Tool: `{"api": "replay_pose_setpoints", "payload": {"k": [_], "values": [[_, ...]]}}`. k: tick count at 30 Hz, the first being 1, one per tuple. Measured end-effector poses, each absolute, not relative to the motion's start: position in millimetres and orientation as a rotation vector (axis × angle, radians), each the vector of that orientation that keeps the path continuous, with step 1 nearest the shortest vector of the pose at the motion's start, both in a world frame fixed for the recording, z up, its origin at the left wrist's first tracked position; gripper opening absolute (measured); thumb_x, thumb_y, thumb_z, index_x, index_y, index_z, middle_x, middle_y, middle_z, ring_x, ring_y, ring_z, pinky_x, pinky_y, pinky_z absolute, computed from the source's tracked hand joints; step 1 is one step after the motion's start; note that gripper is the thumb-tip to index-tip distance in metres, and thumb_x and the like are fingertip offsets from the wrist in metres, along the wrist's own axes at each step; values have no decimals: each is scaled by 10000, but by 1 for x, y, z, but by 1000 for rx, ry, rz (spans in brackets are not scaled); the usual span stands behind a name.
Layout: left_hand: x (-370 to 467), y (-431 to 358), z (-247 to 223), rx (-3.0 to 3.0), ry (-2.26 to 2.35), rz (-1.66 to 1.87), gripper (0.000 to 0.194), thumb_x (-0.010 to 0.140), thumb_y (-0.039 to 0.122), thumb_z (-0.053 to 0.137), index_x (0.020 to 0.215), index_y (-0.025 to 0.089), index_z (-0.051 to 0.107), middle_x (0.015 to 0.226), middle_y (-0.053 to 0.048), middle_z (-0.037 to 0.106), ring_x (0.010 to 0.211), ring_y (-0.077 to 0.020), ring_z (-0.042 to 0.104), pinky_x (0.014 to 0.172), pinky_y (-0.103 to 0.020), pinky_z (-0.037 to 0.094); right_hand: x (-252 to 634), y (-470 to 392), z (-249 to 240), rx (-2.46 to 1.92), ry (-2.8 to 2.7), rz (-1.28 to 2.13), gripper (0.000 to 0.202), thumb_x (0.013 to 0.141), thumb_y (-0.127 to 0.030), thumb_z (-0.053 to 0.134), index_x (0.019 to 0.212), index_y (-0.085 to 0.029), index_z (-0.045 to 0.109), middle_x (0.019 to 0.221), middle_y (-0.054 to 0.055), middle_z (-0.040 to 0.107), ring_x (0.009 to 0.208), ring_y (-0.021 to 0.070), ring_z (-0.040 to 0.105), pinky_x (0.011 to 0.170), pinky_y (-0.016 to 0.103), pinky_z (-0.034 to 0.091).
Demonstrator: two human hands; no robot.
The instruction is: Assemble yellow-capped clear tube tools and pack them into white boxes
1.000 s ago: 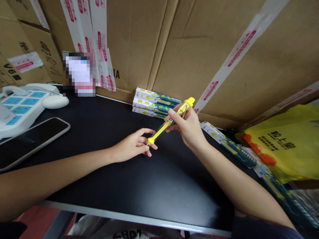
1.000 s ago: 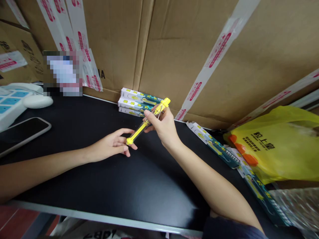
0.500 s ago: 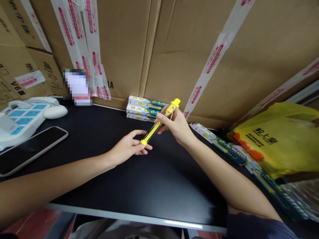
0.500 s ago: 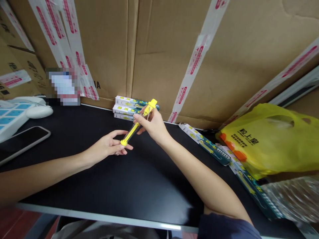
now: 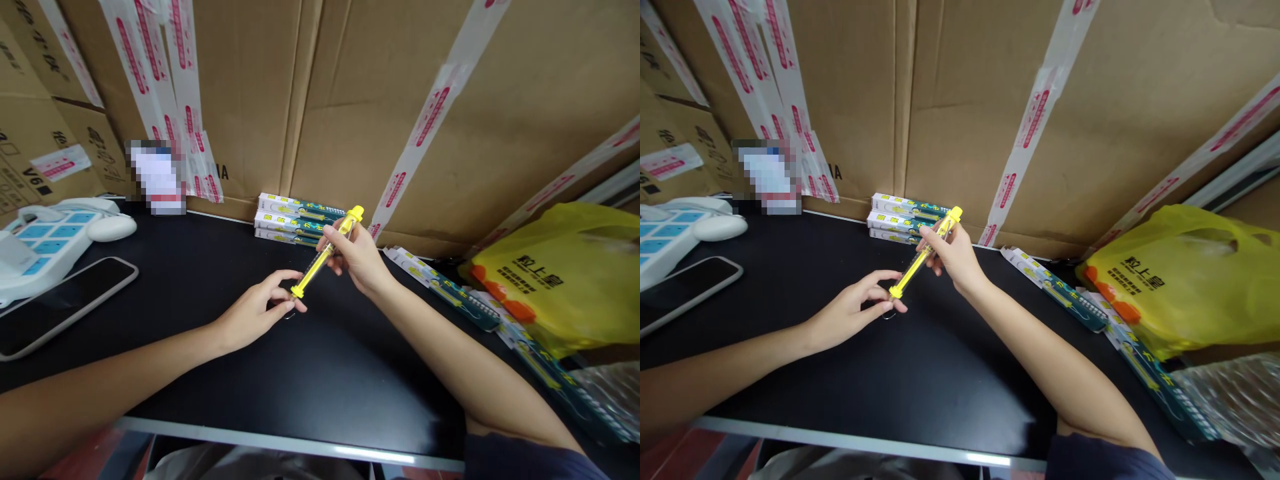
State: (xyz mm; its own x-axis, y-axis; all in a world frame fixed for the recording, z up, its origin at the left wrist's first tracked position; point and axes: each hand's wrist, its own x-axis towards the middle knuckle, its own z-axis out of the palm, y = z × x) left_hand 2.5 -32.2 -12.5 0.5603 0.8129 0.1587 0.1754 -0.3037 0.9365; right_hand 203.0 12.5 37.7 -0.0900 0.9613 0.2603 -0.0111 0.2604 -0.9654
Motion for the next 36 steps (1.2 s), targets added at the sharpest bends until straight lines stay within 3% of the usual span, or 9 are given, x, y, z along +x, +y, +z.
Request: {"api": "replay_pose_setpoints", "payload": {"k": [7,12,16,20,24,29,36], "values": [[0,-17,-22,1542,816,759,423,807,274,636,1170,152,457,802,-48,737,730,-161,655,748,-307,454,202,11,36,-904,-1392,1318,339,758,-372,690,945,-233,445,782,-14,679,525,95,578,376,177,440],[0,-13,-20,1442,763,773,360,859,277,509,1181,122,462,805,-76,727,688,-153,625,592,-262,408,207,16,35,-881,-1361,1380,264,776,-328,615,972,-230,468,804,-2,684,550,112,576,389,198,446],[0,-16,-21,1525,728,818,355,885,292,509,1204,143,464,794,-39,686,692,-133,601,608,-249,429,209,21,32,-816,-1279,1427,266,786,-353,584,1016,-225,548,827,-10,646,544,97,545,412,211,457],[-1,-22,-21,1734,778,888,353,881,270,541,1215,173,478,787,0,633,753,-128,597,713,-263,458,207,21,30,-826,-1210,1403,333,760,-444,675,994,-217,605,791,-16,604,536,86,524,429,214,462],[-4,-23,-19,1828,899,897,418,830,274,622,1220,200,493,769,22,609,713,-125,583,640,-236,444,204,21,27,-823,-1213,1376,311,739,-447,707,946,-231,625,787,-15,615,547,90,522,462,231,478],[-3,-22,-20,1736,866,911,373,899,260,511,1259,174,462,851,-33,705,710,-127,624,725,-278,486,209,26,22,-790,-1217,1372,212,805,-385,620,956,-241,658,802,-8,667,690,117,596,643,252,518],[2,-22,-27,1454,764,816,510,872,284,558,1343,177,391,946,-92,740,690,-132,648,569,-226,438,214,30,18,-741,-1250,1496,269,819,-359,528,1004,-233,679,953,9,729,949,164,640,894,338,495]]}}
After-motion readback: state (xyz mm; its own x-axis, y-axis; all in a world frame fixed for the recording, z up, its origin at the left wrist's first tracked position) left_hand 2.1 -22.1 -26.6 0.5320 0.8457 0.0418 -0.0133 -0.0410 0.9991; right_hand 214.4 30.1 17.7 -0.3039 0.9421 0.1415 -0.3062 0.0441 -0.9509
